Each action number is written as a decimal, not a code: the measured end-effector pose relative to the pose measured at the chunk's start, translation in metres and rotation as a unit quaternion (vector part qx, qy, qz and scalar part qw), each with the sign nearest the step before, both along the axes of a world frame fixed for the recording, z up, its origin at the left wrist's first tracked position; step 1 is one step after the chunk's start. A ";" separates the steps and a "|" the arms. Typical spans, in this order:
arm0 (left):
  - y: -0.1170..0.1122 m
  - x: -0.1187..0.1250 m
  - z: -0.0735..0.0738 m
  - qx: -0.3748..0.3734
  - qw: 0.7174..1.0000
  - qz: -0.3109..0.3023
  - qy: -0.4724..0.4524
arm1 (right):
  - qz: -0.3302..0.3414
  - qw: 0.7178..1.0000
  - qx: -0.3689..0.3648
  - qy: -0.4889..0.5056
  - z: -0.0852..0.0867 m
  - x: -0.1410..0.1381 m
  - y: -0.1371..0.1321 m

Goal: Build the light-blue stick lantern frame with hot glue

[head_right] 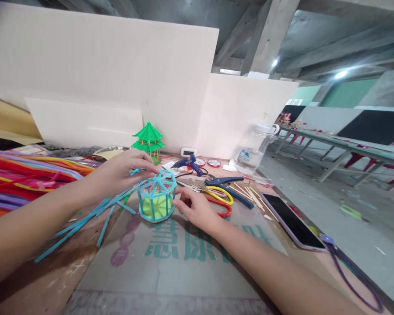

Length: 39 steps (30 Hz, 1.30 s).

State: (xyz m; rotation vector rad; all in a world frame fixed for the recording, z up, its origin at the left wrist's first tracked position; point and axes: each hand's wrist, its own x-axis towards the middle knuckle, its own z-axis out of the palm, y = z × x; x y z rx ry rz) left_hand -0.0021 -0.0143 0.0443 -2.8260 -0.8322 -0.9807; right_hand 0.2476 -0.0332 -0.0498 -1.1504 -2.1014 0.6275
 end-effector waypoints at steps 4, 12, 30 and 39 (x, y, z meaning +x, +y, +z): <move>0.002 0.007 -0.011 0.003 0.999 -0.033 0.010 | 0.030 0.998 -0.034 0.039 -0.002 -0.005 -0.001; -0.003 0.015 -0.013 0.037 0.997 -0.052 0.049 | 0.036 0.998 -0.028 0.038 0.004 -0.011 -0.007; -0.006 0.016 -0.010 0.036 0.996 -0.031 0.075 | 0.038 0.999 -0.027 0.025 0.004 -0.010 -0.006; -0.007 0.016 -0.013 0.060 0.995 -0.017 0.076 | 0.040 0.997 -0.040 0.044 0.005 -0.012 -0.007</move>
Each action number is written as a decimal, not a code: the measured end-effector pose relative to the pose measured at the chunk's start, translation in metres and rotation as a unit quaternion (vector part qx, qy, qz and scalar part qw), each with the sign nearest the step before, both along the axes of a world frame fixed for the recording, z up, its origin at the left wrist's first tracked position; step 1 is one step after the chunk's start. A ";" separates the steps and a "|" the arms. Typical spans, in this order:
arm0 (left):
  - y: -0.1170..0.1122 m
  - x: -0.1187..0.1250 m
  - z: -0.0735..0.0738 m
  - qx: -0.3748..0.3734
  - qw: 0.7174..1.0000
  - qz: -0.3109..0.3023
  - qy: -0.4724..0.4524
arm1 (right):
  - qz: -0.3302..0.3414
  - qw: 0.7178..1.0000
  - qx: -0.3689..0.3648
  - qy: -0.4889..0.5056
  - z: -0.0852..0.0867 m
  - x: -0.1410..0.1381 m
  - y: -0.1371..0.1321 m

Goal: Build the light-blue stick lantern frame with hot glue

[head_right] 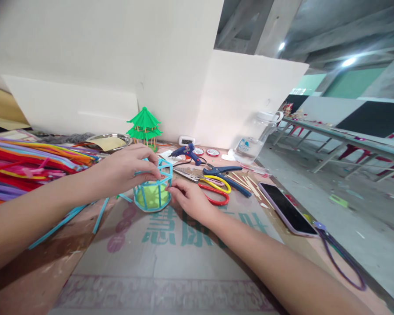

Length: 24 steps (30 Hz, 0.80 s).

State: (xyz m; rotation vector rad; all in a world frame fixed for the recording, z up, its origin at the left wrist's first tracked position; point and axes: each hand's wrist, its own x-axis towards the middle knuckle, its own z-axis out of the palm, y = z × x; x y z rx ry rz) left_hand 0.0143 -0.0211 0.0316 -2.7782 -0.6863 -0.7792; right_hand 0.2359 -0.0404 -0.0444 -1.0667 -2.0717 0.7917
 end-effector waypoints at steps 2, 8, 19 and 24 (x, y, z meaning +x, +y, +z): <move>0.001 0.000 -0.002 0.006 1.000 -0.004 -0.010 | -0.002 1.000 -0.006 -0.001 -0.001 0.000 0.000; 0.002 0.000 -0.005 -0.004 1.000 -0.009 -0.020 | 0.002 1.000 -0.002 -0.003 -0.002 0.001 0.001; 0.002 -0.002 0.002 -0.008 1.000 -0.017 0.011 | 0.015 1.000 -0.004 -0.001 -0.004 0.002 0.003; -0.002 -0.005 0.007 -0.013 1.000 -0.015 -0.006 | 0.011 1.000 -0.008 0.006 -0.005 0.002 0.003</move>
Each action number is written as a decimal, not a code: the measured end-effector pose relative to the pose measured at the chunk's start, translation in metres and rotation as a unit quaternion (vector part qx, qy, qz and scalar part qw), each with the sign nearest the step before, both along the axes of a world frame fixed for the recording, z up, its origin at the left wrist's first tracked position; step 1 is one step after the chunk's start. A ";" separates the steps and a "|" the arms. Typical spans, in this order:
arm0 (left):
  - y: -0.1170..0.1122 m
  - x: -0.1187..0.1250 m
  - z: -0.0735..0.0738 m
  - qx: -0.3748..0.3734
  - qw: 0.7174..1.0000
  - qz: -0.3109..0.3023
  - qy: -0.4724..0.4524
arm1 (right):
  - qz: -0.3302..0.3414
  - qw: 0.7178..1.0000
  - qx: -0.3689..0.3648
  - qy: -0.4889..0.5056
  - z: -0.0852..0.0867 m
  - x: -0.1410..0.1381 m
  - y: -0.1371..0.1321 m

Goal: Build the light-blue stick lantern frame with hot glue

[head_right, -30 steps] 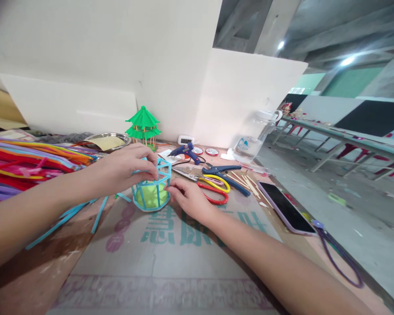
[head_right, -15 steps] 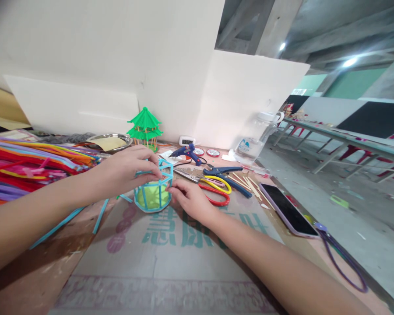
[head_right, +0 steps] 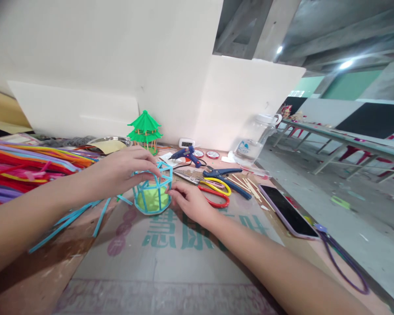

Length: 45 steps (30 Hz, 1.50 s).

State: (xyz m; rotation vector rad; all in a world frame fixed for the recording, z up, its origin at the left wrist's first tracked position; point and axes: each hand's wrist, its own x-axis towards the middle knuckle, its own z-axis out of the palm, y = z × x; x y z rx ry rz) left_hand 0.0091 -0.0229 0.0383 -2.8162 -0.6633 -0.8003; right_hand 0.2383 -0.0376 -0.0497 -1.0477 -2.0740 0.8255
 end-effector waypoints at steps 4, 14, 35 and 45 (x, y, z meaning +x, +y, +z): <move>-0.002 -0.002 0.004 0.007 1.000 -0.011 0.008 | 0.004 1.000 -0.002 0.001 -0.001 0.000 0.001; -0.001 -0.001 0.000 0.025 0.999 -0.021 0.010 | 0.005 1.000 0.007 -0.006 -0.003 0.001 0.003; -0.003 0.003 -0.004 0.023 1.000 -0.001 0.001 | 0.003 1.000 0.016 0.003 0.000 -0.001 0.000; -0.016 0.001 0.004 -0.022 1.000 -0.005 0.009 | 0.007 1.000 0.023 0.007 -0.002 -0.001 0.001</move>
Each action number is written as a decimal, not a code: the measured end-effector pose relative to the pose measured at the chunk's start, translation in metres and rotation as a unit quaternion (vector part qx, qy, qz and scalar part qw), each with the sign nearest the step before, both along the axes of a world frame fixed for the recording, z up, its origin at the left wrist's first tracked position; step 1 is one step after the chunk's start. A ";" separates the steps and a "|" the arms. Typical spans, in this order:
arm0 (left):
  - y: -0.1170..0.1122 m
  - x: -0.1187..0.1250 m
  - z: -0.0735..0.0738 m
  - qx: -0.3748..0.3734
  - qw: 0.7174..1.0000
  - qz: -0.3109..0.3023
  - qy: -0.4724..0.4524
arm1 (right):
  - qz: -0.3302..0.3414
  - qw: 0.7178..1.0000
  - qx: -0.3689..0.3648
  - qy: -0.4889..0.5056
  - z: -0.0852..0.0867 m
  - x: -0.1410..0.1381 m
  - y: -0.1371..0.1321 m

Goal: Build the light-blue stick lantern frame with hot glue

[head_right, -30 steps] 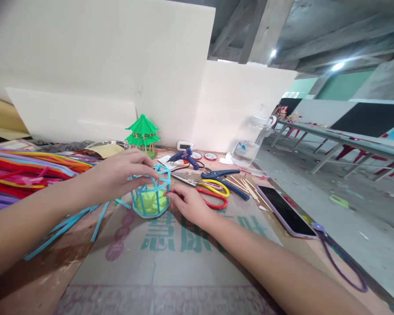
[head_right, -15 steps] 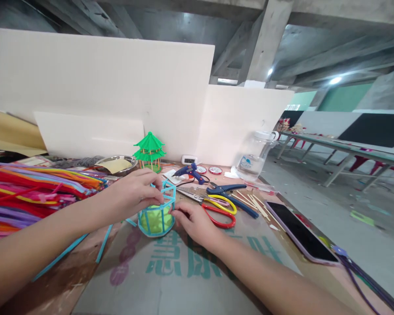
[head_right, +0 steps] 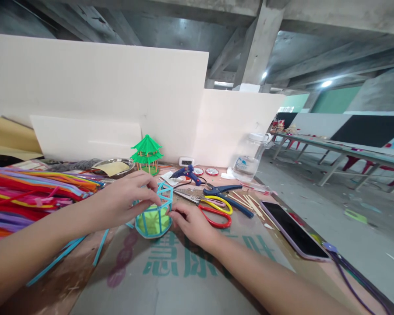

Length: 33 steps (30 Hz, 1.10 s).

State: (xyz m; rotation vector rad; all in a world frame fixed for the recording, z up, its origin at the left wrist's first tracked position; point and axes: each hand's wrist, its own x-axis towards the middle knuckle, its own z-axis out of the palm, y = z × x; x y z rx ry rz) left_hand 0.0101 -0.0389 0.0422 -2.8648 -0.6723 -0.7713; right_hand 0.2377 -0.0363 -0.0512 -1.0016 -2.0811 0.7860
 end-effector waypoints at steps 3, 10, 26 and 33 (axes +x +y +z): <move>-0.002 0.001 0.000 0.007 1.000 0.007 0.002 | -0.002 1.000 0.001 -0.007 0.001 0.000 0.000; -0.001 0.000 0.000 0.018 0.999 0.031 0.027 | -0.003 1.000 -0.008 -0.007 0.002 -0.001 -0.001; 0.014 -0.003 -0.006 0.021 1.000 0.023 -0.003 | -0.006 1.000 -0.011 -0.009 0.000 -0.001 0.000; 0.011 0.003 -0.009 0.027 0.999 0.016 0.003 | -0.006 1.000 -0.003 -0.007 0.001 -0.002 -0.001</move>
